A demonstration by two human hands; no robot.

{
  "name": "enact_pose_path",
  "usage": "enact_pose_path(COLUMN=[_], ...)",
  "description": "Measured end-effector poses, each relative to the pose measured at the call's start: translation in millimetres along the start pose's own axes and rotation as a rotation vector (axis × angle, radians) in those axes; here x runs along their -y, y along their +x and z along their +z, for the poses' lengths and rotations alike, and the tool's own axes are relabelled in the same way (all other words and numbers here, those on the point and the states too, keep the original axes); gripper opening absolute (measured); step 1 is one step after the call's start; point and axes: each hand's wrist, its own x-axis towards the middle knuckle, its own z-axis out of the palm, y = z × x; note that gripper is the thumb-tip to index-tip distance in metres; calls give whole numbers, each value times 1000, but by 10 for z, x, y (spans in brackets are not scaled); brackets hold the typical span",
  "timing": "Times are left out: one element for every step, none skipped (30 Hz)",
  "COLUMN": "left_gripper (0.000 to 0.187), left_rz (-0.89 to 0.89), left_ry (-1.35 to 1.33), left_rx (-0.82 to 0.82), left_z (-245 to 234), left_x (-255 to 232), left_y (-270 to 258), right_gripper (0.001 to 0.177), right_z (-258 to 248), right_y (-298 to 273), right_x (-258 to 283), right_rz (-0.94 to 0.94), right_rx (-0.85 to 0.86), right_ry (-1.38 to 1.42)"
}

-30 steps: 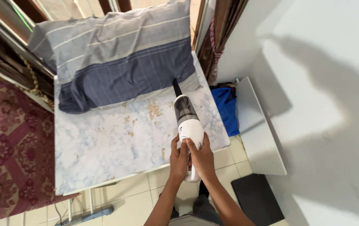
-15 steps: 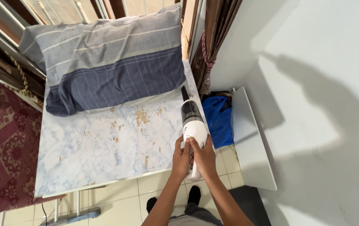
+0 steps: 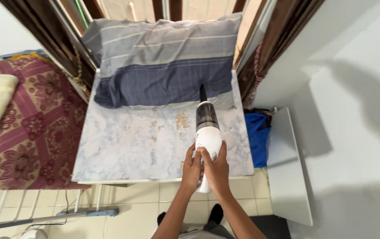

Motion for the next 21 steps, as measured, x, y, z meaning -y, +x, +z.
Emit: enact_pose_path(left_gripper=[51, 51, 51, 51, 51, 51, 51, 52, 52, 51, 51, 50, 49, 49, 48, 47, 46, 45, 45, 45, 45], left_rz=[7, 13, 17, 18, 22, 25, 37, 49, 61, 49, 44, 38, 66, 93, 124, 114, 108, 101, 102, 104, 104], left_ry=[-12, -25, -37, -33, -30, -27, -40, -54, -66, -64, -64, -63, -76, -88, -101, -118, -136, -155, -150, -146, -140], left_rx=[1, 2, 5, 7, 10, 14, 6, -1, -7, -13, -15, -17, -21, -25, -28, -42, -56, -71, -67, -63, -58], left_z=[-101, -202, -304, -412, -512, -602, -689, -772, -853, -941, -1026, -1108, -1180, -1244, -1310, -1383, -1446, -1500, -1546, -1584, -1611], left_x=[-42, -72, -82, -84, -90, -98, -96, -96, -87, -70, -71, -71, -52, -39, -37, -35, -43, -58, -82, -109, -137], left_y=[-11, -18, -30, -42, -43, -30, -23, -9, -2, -13, -5, 9, 11, 28, 48, 48, 53, 60, 74, 86, 92], right_gripper=[101, 101, 101, 101, 102, 103, 102, 101, 100, 100, 100, 100, 100, 99, 99, 98, 98, 98, 98, 97, 97], right_z=[95, 187, 274, 362, 444, 525, 603, 681, 754, 825, 901, 976, 1039, 1100, 1166, 1232, 1295, 1350, 1402, 1445, 1478], right_y=[-50, -103, -164, -223, -270, -310, -352, -380, -412, -460, -487, -504, -523, -532, -543, -571, -589, -604, -614, -625, -630], right_x=[33, 64, 85, 104, 129, 152, 166, 179, 182, 174, 183, 195, 193, 194, 200, 202, 211, 225, 243, 259, 275], right_rz=[4, 8, 13, 16, 16, 16, 9, 2, -5, -2, -6, -9, -10, -10, -13, -9, -8, -7, -1, 5, 13], right_rx=[11, 23, 33, 38, 41, 45, 49, 53, 55, 62, 67, 71, 83, 95, 107, 112, 118, 123, 115, 107, 98], right_ry=[-6, -13, -20, -21, -22, -23, -31, -40, -47, -47, -45, -43, -52, -61, -70, -72, -75, -79, -81, -84, -87])
